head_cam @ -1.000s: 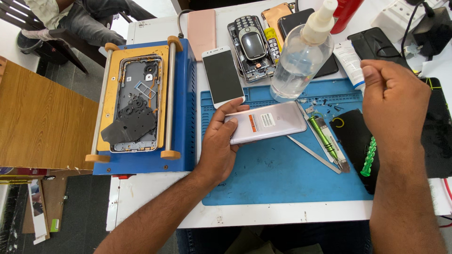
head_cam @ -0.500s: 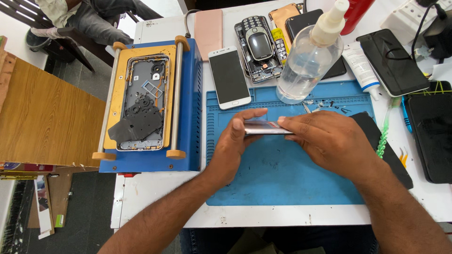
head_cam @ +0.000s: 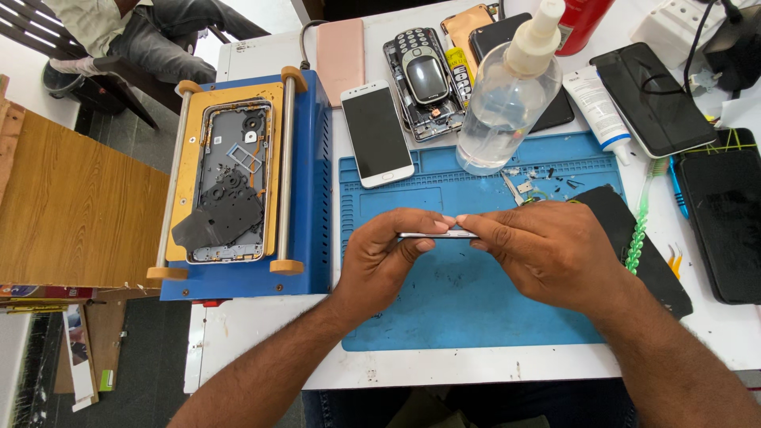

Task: The person works at a repair bench on a disassembled smartphone, lifting the motherboard out of the frame and setting it on the mat. They then handle the phone body and screen, pry at the screen edge, spray liquid from a bottle onto the screen, and wipe the screen with a sponge.

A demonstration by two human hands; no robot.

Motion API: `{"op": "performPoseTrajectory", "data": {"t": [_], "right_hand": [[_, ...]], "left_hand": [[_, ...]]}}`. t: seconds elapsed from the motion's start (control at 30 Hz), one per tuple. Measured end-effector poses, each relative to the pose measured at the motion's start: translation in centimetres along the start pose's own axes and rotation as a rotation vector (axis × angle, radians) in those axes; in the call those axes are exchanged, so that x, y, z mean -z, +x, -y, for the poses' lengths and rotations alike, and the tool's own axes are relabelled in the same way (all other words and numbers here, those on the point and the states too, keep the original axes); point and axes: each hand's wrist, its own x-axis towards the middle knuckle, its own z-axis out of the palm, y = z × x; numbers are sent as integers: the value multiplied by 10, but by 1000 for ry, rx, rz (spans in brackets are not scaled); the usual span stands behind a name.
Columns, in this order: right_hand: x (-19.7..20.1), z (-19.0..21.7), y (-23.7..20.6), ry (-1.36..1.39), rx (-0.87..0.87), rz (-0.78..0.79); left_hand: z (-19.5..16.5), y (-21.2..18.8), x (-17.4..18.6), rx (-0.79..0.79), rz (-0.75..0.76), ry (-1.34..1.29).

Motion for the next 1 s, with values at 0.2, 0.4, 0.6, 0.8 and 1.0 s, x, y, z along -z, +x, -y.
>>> {"op": "performPoseTrajectory", "data": {"t": [0.2,0.4,0.6,0.8,1.0], "right_hand": [[-4,1,0,-15,-2,-4],[-6,1,2,58,-180,-60],[-2,-8,-1,159,-202,-156],[-4,-9,-4,224,-287,-118],[-13,0,0,220,-254,-46]], "left_hand": [[3,-2,-1,29,-35,-8],[7,-2,-4,83,-128,-45],[12,2,-7,82,-180,-196],[1,6,-7,126,-135,23],[-13,10,-7,-6,-109,488]]}}
